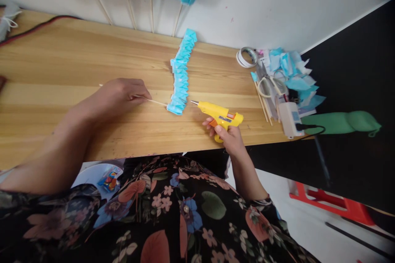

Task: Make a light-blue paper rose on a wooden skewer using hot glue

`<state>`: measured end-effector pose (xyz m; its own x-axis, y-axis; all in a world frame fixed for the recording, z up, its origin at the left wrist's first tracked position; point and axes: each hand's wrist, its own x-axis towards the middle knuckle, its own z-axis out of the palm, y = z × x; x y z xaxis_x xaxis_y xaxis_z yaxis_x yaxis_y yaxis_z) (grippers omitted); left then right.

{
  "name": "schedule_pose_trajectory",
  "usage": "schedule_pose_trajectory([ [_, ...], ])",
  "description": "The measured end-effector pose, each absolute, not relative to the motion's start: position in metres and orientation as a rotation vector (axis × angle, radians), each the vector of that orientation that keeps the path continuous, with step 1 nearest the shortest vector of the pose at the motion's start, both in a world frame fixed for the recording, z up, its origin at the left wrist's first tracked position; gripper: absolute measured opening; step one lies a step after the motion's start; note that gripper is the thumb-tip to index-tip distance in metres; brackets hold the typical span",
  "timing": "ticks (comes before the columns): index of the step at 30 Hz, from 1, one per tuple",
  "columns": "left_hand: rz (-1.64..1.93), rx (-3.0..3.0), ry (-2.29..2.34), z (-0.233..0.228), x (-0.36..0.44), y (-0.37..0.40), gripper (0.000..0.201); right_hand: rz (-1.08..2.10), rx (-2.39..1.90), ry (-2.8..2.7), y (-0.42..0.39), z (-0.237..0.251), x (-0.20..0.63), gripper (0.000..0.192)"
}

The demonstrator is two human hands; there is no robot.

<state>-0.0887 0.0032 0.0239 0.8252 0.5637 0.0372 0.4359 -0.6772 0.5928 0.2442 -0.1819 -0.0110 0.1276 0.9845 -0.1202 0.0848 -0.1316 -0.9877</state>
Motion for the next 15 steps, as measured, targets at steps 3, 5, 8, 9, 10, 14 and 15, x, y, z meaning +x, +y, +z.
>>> schedule_pose_trajectory([
  [3,0.245,2.416,0.75,0.0249,-0.09,0.0042,0.04,1.171,-1.444,-1.118,-0.182,-0.0104,0.2436,0.051],
  [5,0.234,2.424,0.756,0.0248,-0.0901,0.0045,0.041,1.174,-1.448,-1.116,-0.1822,-0.0098,0.2432,0.052],
  [8,0.228,2.437,0.751,0.0244,-0.0898,0.0048,0.041,1.169,-1.447,-1.123,-0.1824,-0.0101,0.2431,0.051],
  [9,0.222,2.439,0.752,0.0247,-0.0897,0.0048,0.042,1.167,-1.445,-1.128,-0.1825,-0.0106,0.2433,0.05],
  [10,0.214,2.44,0.751,0.0251,-0.0895,0.0047,0.042,1.165,-1.44,-1.132,-0.1827,-0.0112,0.2437,0.048],
  [14,0.208,2.439,0.74,0.0281,-0.0898,0.0043,0.043,1.162,-1.42,-1.144,-0.1833,-0.0138,0.2458,0.044],
  [15,0.218,2.437,0.733,0.0289,-0.0903,0.0045,0.043,1.162,-1.424,-1.148,-0.1835,-0.0142,0.2463,0.044],
])
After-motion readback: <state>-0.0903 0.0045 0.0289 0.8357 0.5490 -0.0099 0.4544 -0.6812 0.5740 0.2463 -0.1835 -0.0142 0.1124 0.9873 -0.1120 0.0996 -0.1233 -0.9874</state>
